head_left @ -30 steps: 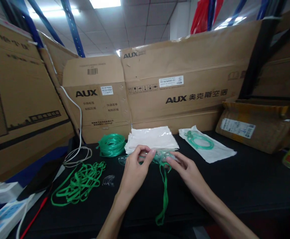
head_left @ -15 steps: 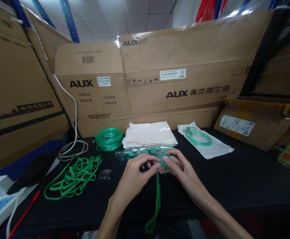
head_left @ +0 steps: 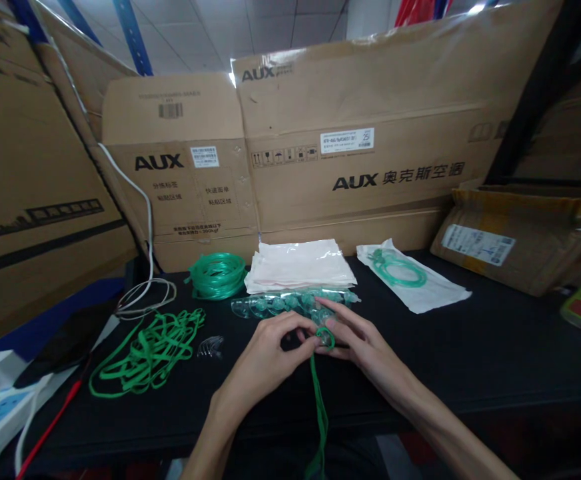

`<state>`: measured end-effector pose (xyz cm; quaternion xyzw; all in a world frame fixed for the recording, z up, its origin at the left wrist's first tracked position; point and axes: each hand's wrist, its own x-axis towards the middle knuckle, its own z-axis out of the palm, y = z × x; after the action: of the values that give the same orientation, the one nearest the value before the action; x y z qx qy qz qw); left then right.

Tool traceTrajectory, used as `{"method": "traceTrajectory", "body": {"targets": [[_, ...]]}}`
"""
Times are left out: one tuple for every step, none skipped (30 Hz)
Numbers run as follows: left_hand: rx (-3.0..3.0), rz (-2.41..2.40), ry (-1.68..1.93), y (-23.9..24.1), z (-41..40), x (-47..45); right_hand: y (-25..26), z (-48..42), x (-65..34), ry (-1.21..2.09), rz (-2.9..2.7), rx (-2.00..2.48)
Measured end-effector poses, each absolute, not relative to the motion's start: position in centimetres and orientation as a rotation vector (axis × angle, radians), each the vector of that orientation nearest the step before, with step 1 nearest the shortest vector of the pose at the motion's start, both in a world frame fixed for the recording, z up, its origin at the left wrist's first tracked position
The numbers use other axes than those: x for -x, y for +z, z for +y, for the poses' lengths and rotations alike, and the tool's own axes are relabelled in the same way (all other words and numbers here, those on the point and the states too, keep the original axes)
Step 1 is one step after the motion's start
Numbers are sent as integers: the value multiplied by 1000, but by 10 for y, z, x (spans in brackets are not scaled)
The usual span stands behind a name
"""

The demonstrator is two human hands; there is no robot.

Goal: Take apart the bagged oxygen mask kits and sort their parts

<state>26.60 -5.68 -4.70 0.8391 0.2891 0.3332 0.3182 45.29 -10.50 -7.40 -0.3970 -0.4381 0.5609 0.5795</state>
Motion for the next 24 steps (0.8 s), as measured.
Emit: {"method": "traceTrajectory", "body": {"targets": [[-2185, 768, 853, -46, -57, -266, -73, -105, -453, 1300, -1024, 942], [-2158, 779, 826, -45, -58, -265, -73, -105, -453, 1282, -1028, 962], [-2128, 790, 792, -44, -59, -265, -72, -105, -453, 1259, -1038, 983], [-2096, 799, 752, -42, -59, -264, -72, -105, -452, 1230, -1051, 1000], [-2069, 802, 711, -41, -60, -263, -71, -105, -452, 1202, -1070, 1012], [-2049, 802, 678, -40, -60, -262, -71, -105, -452, 1172, -1095, 1021], [-2043, 804, 655, -40, -61, -262, -70, -105, -451, 1140, -1124, 1029], [-2047, 812, 641, -40, -61, -261, -70, -106, -451, 1105, -1157, 1039], [-2062, 828, 639, -40, -61, -261, -70, -106, -451, 1066, -1191, 1052], [-2081, 847, 649, -41, -61, -261, -69, -107, -450, 1030, -1224, 1064], [-2099, 865, 661, -41, -61, -261, -69, -107, -450, 1001, -1249, 1071], [-2113, 880, 671, -42, -60, -261, -69, -107, -450, 980, -1264, 1074], [-2125, 888, 676, -43, -60, -262, -70, -107, -451, 970, -1271, 1072], [-2135, 895, 686, -44, -59, -262, -71, -107, -451, 968, -1272, 1066], [-2148, 901, 701, -44, -58, -262, -72, -106, -451, 973, -1268, 1056], [-2162, 910, 718, -44, -57, -262, -74, -105, -452, 980, -1263, 1042], [-2178, 917, 736, -44, -56, -263, -75, -104, -452, 989, -1258, 1024], [-2191, 919, 756, -43, -56, -263, -77, -104, -453, 999, -1255, 1005], [-2199, 917, 772, -43, -56, -264, -78, -103, -453, 1008, -1254, 988], [-2197, 912, 784, -42, -56, -264, -80, -102, -453, 1014, -1255, 975], [-2186, 904, 789, -40, -57, -265, -80, -102, -454, 1018, -1261, 967], [-2166, 893, 795, -39, -58, -265, -80, -102, -454, 1019, -1268, 964], [-2140, 879, 805, -39, -58, -264, -80, -102, -454, 1019, -1276, 966], [-2114, 864, 815, -38, -59, -264, -80, -102, -454, 1018, -1282, 970]]}}
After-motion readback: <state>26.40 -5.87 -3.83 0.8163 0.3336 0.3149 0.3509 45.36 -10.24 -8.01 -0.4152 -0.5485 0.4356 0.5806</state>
